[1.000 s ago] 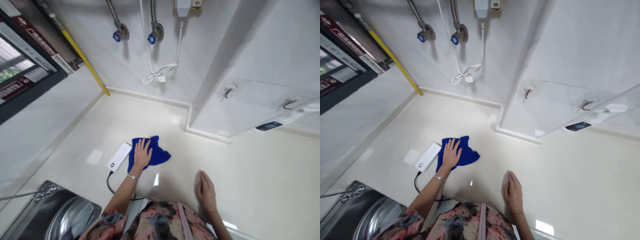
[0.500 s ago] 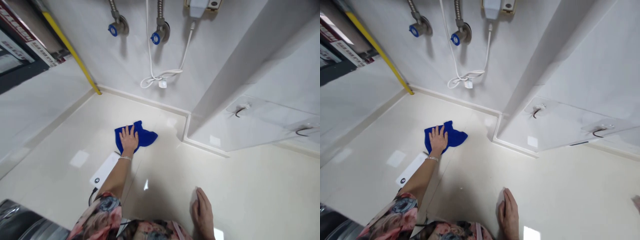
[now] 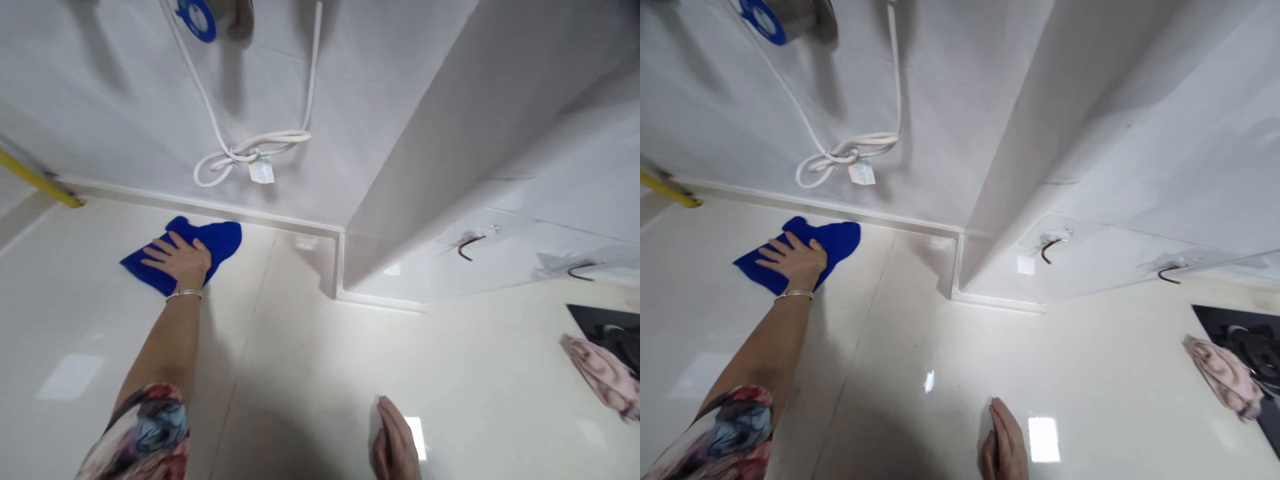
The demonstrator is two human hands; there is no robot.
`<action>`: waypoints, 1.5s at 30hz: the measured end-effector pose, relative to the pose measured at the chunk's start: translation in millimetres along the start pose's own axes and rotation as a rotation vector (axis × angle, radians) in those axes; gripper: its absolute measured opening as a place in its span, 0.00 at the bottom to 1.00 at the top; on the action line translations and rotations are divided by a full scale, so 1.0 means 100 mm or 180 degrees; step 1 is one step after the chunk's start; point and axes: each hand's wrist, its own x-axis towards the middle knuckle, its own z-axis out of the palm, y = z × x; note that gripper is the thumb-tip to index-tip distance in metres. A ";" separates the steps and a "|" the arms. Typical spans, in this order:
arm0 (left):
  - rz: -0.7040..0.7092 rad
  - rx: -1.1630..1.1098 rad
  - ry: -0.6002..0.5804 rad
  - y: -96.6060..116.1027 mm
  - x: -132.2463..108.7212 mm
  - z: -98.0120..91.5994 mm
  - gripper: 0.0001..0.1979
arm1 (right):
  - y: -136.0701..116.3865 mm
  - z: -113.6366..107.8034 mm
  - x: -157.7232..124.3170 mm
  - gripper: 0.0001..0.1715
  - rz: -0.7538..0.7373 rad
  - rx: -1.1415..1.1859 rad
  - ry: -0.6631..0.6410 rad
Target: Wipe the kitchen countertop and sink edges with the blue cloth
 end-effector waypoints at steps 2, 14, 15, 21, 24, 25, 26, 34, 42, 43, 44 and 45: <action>0.0318 -0.0015 -0.0163 0.32 -0.03 0.12 0.37 | 0.00 -0.01 -0.01 0.37 0.0022 -0.0041 -0.0016; 0.2204 -0.0220 -0.0501 1.29 -1.41 0.42 0.31 | -0.13 -0.05 0.07 0.37 0.0237 0.0128 -0.0024; 0.2436 -0.0252 -0.0601 1.37 -1.58 0.43 0.30 | -0.13 -0.05 0.08 0.36 0.0226 0.0152 -0.0003; 0.3053 -0.0356 -0.0891 1.52 -2.18 0.41 0.29 | -0.13 -0.05 0.17 0.35 0.0132 0.0247 0.0122; 0.3136 -0.0300 -0.0973 1.31 -2.33 0.30 0.29 | -0.13 -0.06 0.22 0.35 0.0030 0.0257 0.0162; 0.3167 -0.0266 -0.1000 1.21 -2.39 0.26 0.29 | -0.13 -0.06 0.23 0.35 0.0012 0.0267 0.0171; 0.3195 -0.0223 -0.1017 1.11 -2.45 0.22 0.29 | -0.12 -0.06 0.24 0.34 0.0002 0.0284 0.0172; 0.3683 -0.0023 -0.0996 0.28 -3.39 -0.11 0.27 | -0.03 0.01 0.20 0.31 0.0054 0.0599 0.0272; 0.4510 -0.0231 -0.1523 0.01 -4.76 -0.37 0.24 | 0.11 0.03 0.17 0.23 0.1085 0.1410 0.1492; 0.4671 -0.0302 -0.1608 0.00 -4.92 -0.38 0.23 | 0.16 0.00 0.16 0.23 0.1351 0.1479 0.1715; 0.4838 -0.0370 -0.1702 -0.01 -5.06 -0.38 0.23 | 0.20 -0.04 0.14 0.24 0.1566 0.1510 0.1862; 0.5008 -0.0427 -0.1802 -0.01 -5.20 -0.38 0.23 | 0.24 -0.08 0.10 0.24 0.1697 0.1490 0.1919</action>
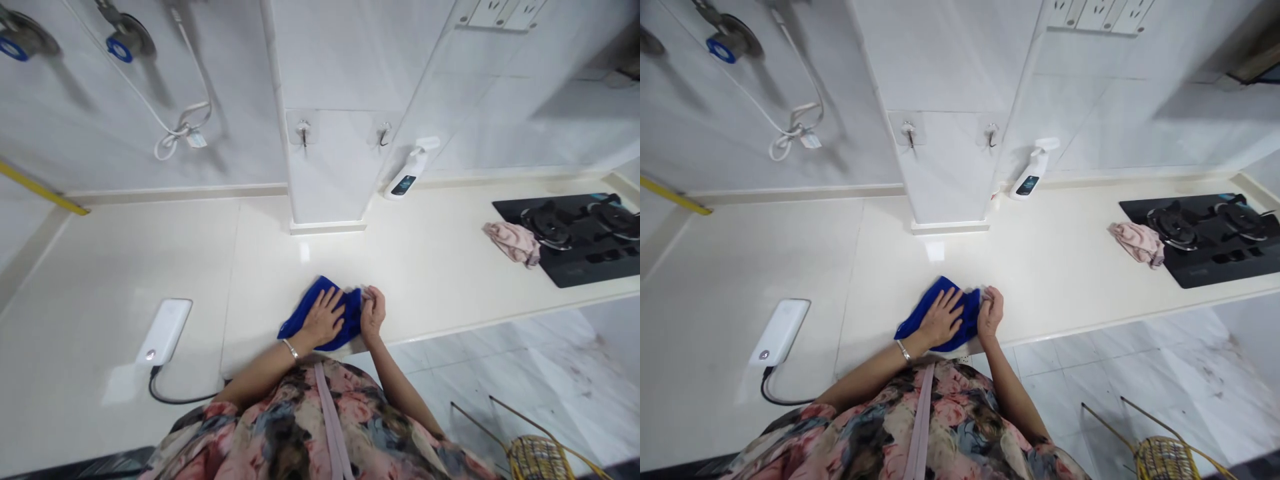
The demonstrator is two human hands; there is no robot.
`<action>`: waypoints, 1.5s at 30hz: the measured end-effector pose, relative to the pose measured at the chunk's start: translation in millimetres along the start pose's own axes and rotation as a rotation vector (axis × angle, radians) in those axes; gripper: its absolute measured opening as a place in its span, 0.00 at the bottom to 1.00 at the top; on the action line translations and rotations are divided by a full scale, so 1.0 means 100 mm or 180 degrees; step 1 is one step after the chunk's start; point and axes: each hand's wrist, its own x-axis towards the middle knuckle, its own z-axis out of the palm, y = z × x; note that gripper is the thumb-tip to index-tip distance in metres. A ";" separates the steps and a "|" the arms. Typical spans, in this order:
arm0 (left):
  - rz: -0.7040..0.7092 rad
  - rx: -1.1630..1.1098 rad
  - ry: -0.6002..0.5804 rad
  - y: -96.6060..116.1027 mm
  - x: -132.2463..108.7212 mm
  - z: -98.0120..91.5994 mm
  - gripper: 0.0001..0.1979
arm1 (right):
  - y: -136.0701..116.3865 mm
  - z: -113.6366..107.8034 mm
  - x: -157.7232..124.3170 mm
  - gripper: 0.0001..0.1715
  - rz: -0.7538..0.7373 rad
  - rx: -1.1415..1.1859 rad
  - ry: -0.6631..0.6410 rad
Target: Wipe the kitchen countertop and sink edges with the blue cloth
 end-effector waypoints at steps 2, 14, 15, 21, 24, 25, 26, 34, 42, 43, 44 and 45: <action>0.0321 -0.0119 -0.0133 0.20 0.04 0.10 0.24 | 0.00 -0.16 0.01 0.23 -0.0032 -0.0180 -0.0123; -0.0931 -0.0016 0.0171 0.06 -0.56 -0.05 0.27 | -0.02 -0.51 -0.22 0.19 -0.0808 -0.0670 -0.0992; -0.1167 0.0092 0.0218 -0.02 -0.71 -0.10 0.27 | 0.02 -0.51 -0.21 0.18 -0.0865 -0.0680 -0.1030; -0.2355 0.0634 0.0604 -0.50 -1.42 -0.37 0.28 | 0.17 -0.51 -0.22 0.18 -0.0852 -0.0772 -0.1093; -0.2726 0.0690 0.0668 -0.78 -1.52 -0.48 0.28 | 0.18 -0.50 -0.22 0.19 -0.0840 -0.0836 -0.1160; -0.2860 0.0689 0.0685 -0.88 -1.53 -0.52 0.29 | 0.19 -0.50 -0.22 0.20 -0.0845 -0.0832 -0.1195; -0.3002 0.0679 0.0712 -0.99 -1.54 -0.56 0.29 | 0.19 -0.50 -0.22 0.20 -0.0856 -0.0825 -0.1233; -0.3607 0.0703 0.0993 -1.27 -1.52 -0.62 0.32 | 0.08 -0.49 -0.24 0.21 -0.1079 -0.0799 -0.1159; -0.2823 0.0782 0.0769 -0.57 -0.99 -0.23 0.34 | 0.20 -0.92 -0.10 0.21 -0.0722 -0.0523 -0.0937; -0.2629 0.0766 0.0703 -0.45 -0.90 -0.19 0.34 | 0.24 -1.01 -0.08 0.21 -0.0584 -0.0547 -0.0790; -0.2434 0.0749 0.0639 -0.32 -0.80 -0.14 0.34 | 0.28 -1.10 -0.06 0.20 -0.0464 -0.0556 -0.0645; -0.2239 0.0728 0.0578 -0.20 -0.70 -0.09 0.34 | 0.32 -1.17 -0.04 0.19 -0.0370 -0.0557 -0.0520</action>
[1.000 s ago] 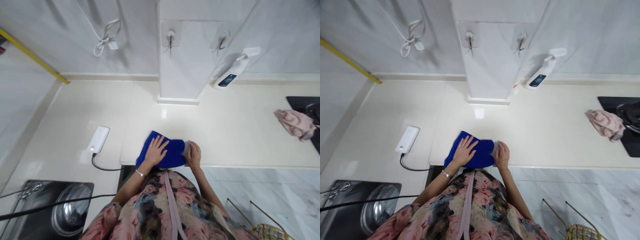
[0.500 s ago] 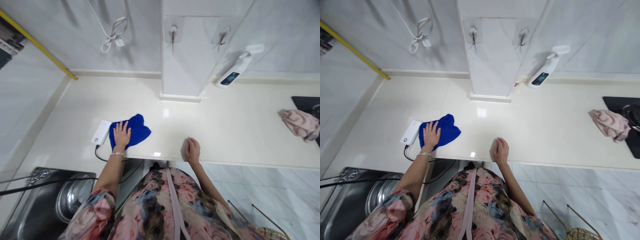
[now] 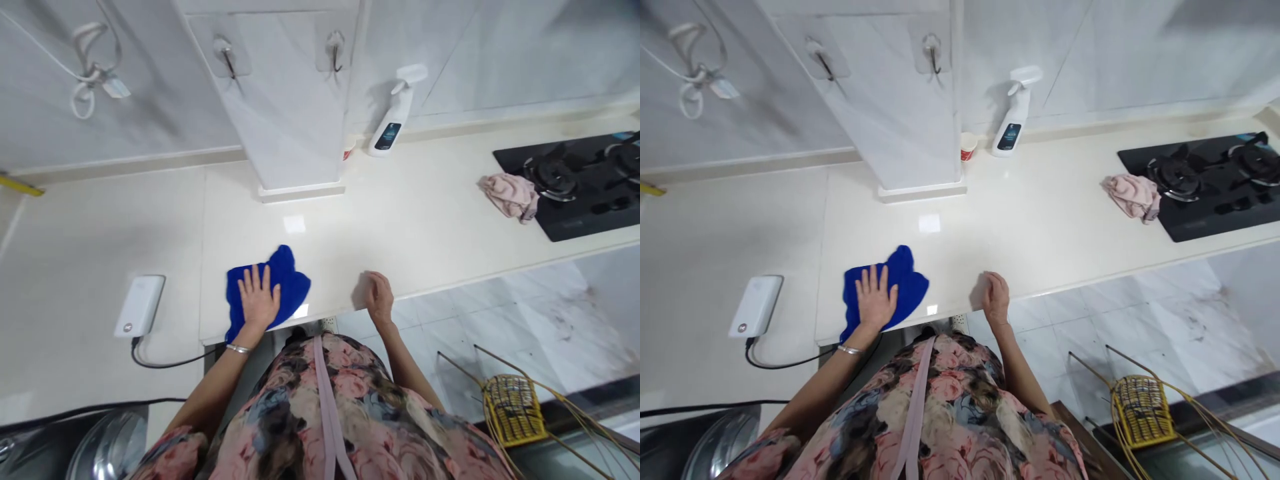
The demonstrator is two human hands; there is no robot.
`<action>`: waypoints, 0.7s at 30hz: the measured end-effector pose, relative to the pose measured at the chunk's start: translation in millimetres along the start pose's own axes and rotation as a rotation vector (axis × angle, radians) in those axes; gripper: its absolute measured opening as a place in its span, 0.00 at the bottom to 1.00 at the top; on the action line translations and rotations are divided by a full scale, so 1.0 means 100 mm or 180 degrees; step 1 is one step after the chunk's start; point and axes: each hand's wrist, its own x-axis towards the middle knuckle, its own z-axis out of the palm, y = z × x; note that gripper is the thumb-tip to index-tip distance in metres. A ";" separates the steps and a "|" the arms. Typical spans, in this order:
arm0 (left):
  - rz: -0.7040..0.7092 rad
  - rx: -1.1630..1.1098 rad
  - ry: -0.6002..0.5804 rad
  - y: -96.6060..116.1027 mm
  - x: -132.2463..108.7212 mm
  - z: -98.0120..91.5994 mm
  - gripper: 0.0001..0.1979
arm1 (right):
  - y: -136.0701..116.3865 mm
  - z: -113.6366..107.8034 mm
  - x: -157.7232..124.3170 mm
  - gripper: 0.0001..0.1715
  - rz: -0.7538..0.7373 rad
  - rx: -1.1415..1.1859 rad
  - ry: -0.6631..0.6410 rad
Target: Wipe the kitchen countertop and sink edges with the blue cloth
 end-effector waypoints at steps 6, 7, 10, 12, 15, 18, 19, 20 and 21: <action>0.1164 -0.0187 -0.0231 0.86 0.00 0.14 0.32 | 0.00 -0.31 0.04 0.17 0.0229 -0.0137 0.0363; 0.1340 -0.0235 -0.0252 0.99 0.01 0.17 0.32 | -0.05 -0.33 0.04 0.17 0.0215 -0.0120 0.0413; 0.1795 -0.0388 -0.0321 1.34 0.06 0.24 0.32 | -0.22 -0.36 0.00 0.19 0.0063 0.0004 0.0555; 0.2064 -0.0506 -0.0413 1.57 0.10 0.28 0.32 | -0.33 -0.36 -0.06 0.21 -0.0038 0.0000 0.0552; 0.2547 -0.0751 -0.0649 1.93 0.22 0.36 0.31 | -0.41 -0.34 -0.15 0.24 -0.0112 -0.0095 0.0415; 0.2964 -0.1271 -0.1075 2.23 0.42 0.42 0.30 | -0.37 -0.35 -0.14 0.28 -0.0063 -0.0258 0.0301; 0.2973 -0.1579 -0.1267 2.29 0.50 0.42 0.30 | -0.33 -0.36 -0.12 0.29 0.0001 -0.0356 0.0290; 0.2908 -0.1901 -0.1444 2.33 0.59 0.42 0.31 | -0.30 -0.37 -0.08 0.30 0.0080 -0.0482 0.0280; 0.2795 -0.2201 -0.1585 2.34 0.68 0.40 0.31 | -0.28 -0.37 -0.03 0.31 0.0160 -0.0627 0.0256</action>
